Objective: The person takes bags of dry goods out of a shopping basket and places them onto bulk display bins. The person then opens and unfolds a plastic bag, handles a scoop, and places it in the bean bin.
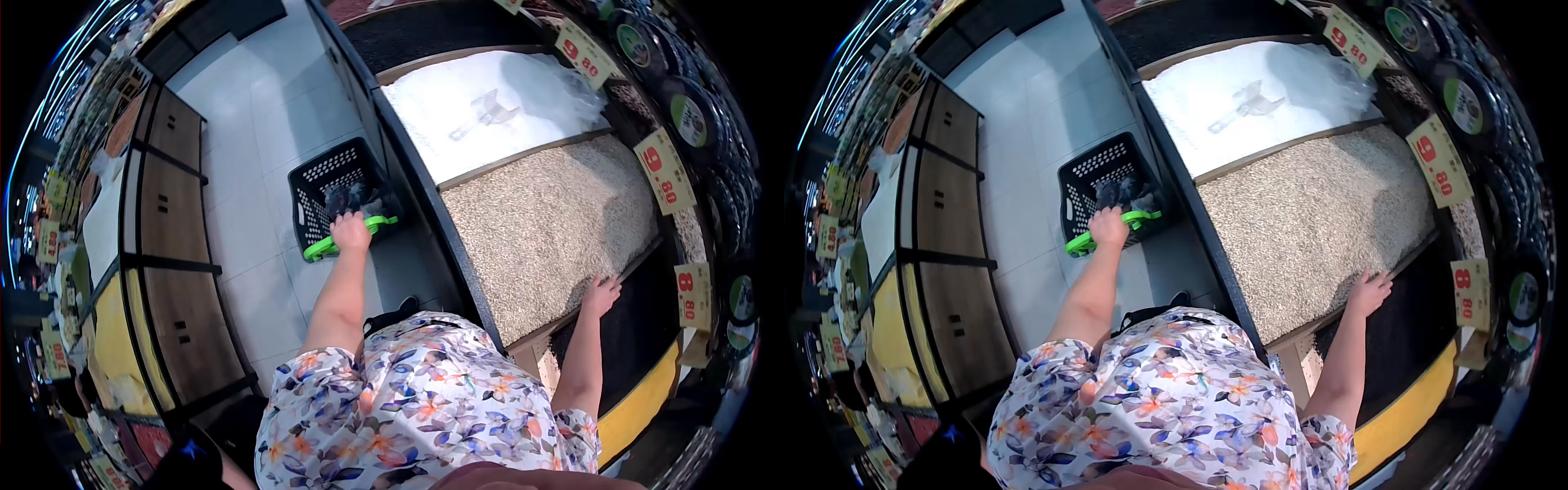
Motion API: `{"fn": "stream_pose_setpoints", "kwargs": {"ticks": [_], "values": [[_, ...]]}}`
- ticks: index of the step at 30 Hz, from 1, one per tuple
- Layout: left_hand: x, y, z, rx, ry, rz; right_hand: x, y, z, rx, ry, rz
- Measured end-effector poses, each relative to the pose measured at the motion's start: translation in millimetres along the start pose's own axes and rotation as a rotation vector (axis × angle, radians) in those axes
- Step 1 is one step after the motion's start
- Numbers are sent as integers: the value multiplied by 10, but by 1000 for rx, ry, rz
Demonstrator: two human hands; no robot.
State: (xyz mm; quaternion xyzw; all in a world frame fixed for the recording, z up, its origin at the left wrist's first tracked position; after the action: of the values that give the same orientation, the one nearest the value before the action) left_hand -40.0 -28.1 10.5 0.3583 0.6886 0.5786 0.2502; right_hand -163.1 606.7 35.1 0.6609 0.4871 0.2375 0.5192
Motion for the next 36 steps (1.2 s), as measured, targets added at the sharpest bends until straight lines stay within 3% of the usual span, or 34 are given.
{"fn": "stream_pose_setpoints", "kwargs": {"ticks": [2,3,6,12,17,24,30,36], "values": [[335,-148,-65,22,-72,89,234,378,-14,76,-48,50],[-253,326,-275,84,-103,-107,-40,-328,645,-54,-101,-44],[310,50,-275,20,-133,-27,263,92,174,34,-136,7],[200,89,-462,70,-174,29,229,95,270,85,-107,13],[139,63,-844,65,-288,85,241,209,579,256,-78,-79],[-104,70,-1604,-65,-452,181,-349,559,1216,290,-237,-119],[-206,13,-2299,-98,-472,152,-1410,1119,1456,287,-83,-96],[-417,44,-2997,-15,-512,170,-1834,884,1227,209,51,-99]]}}
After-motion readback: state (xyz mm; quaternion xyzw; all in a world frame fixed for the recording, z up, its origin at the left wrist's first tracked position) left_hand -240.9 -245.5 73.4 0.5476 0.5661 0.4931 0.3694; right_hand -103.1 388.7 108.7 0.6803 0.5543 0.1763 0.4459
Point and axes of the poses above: each hand's wrist, its own z-axis away from the middle knuckle, its own y-axis out of the back of the hand, x = y × z, the point moved 5 cm from there along -z, towards the middle knuckle, and after that the axes turned 4 degrees about y, right-handed, at the moved point
